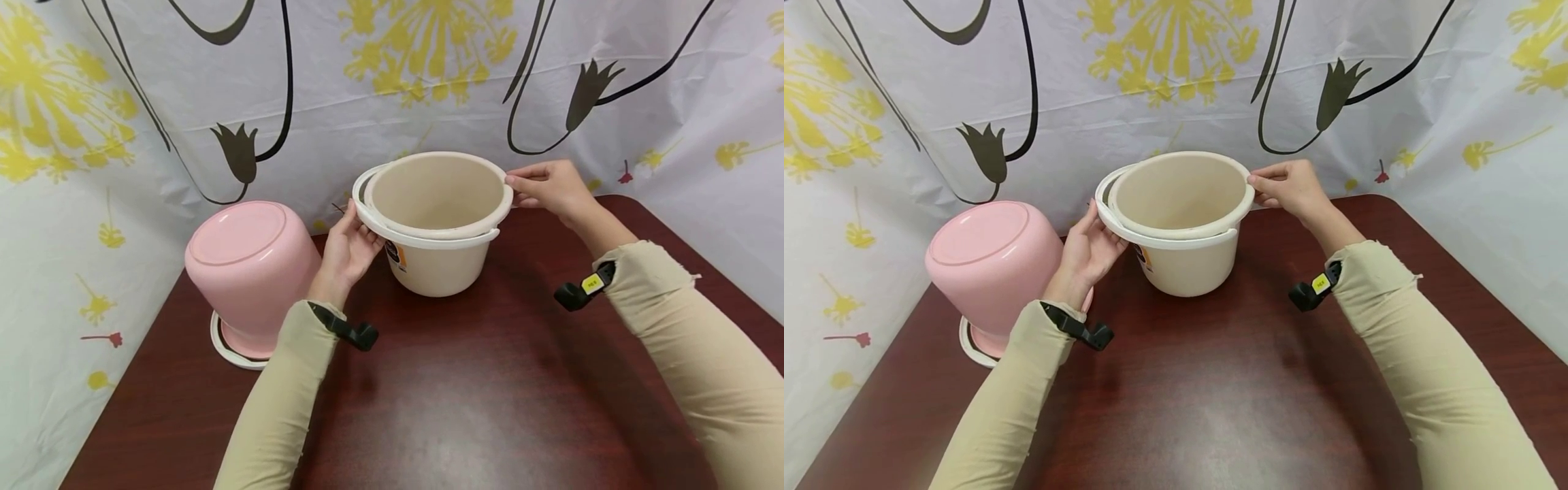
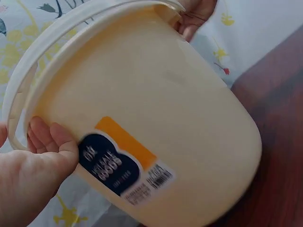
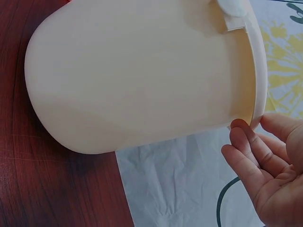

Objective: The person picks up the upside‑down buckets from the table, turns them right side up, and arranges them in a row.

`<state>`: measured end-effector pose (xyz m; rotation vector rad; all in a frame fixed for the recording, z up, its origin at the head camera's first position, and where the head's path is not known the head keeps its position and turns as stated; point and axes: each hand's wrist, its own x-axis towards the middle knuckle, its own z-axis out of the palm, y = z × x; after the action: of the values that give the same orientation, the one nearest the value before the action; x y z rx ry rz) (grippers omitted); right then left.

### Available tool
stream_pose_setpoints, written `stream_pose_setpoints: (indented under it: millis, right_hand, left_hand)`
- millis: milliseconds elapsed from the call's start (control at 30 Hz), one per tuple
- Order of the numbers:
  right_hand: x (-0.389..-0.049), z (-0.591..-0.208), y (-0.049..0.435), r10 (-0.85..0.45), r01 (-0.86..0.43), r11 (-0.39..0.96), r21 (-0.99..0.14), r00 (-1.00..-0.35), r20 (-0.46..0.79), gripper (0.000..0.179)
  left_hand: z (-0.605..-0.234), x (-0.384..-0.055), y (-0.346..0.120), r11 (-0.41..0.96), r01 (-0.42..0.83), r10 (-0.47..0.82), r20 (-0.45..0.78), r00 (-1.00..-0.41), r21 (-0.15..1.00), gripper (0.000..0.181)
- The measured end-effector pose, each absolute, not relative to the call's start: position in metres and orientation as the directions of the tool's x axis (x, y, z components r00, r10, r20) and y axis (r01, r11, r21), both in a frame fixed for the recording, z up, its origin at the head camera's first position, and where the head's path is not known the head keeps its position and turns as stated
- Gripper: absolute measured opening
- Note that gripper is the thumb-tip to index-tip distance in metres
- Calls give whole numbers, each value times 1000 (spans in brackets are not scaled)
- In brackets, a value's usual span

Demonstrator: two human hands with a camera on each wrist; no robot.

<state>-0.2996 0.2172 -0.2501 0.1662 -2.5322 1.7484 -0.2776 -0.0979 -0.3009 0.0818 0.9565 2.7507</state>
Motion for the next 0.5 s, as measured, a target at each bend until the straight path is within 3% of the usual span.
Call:
stream_pose_setpoints:
  millis: [500]
  right_hand:
    - [-299, -252, 216, -53, -121, 291, -949, -993, 110, 48]
  left_hand:
    - [-337, -278, -105, -753, -218, 132, -182, -974, 621, 21]
